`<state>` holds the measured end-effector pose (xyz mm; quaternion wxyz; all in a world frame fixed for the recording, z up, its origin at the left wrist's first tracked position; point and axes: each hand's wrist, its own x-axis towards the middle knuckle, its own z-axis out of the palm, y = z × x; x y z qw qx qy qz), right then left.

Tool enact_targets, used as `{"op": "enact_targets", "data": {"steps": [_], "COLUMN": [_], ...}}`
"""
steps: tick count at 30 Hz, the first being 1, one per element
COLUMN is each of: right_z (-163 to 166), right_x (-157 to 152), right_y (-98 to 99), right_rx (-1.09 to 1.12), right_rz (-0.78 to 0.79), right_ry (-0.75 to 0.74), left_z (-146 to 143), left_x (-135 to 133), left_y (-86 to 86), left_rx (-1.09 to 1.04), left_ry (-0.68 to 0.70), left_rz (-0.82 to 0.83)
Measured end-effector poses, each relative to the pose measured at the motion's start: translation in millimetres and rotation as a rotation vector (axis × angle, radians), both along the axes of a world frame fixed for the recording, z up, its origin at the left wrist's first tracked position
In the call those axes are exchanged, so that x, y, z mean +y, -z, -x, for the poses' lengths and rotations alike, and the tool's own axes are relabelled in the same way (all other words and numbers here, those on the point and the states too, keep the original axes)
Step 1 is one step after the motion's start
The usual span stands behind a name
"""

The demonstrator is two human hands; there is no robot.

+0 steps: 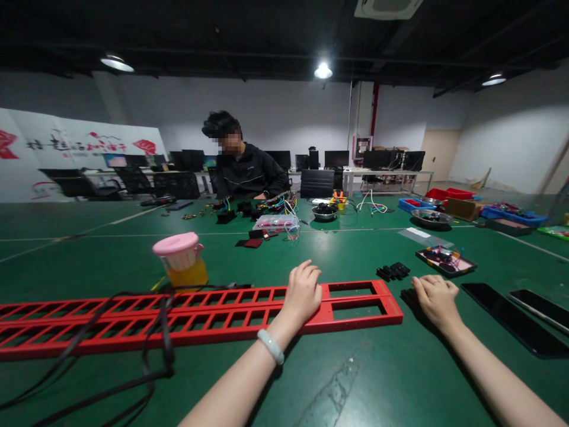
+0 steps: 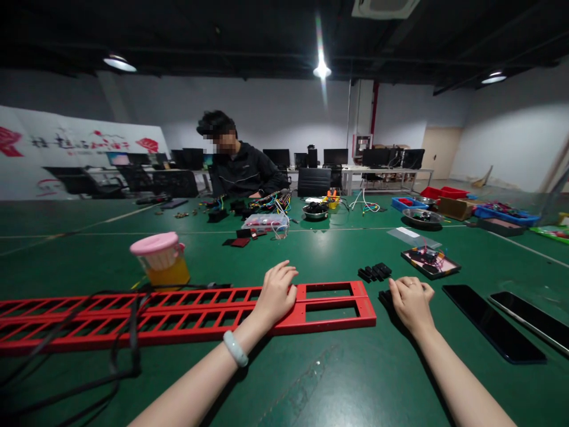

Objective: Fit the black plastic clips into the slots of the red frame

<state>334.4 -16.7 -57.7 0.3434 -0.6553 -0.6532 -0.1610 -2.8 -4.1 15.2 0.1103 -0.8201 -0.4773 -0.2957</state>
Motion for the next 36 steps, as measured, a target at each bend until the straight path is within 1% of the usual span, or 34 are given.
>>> {"op": "enact_targets", "data": {"steps": [10, 17, 26, 32, 36], "right_z": [-5, -2, -15, -21, -32], "right_x": [-4, -4, 0, 1, -1], "right_y": [11.5, 16.9, 39.9, 44.1, 44.6], "right_rx": [0.039, 0.058, 0.076, 0.134, 0.125], "right_rz": [0.010, -0.030, -0.064, -0.069, -0.019], "right_ry": [0.028, 0.055, 0.015, 0.003, -0.049], "left_z": [2, 7, 11, 12, 11], "left_x": [-7, -11, -21, -23, -21], "left_y": [-2.8, -2.7, 0.2, 3.6, 7.2], "left_rx": [0.015, -0.015, -0.045, -0.035, -0.078], "left_ry": [0.020, 0.018, -0.031, -0.051, -0.061], "left_rz": [0.017, -0.017, -0.061, -0.136, -0.181]}}
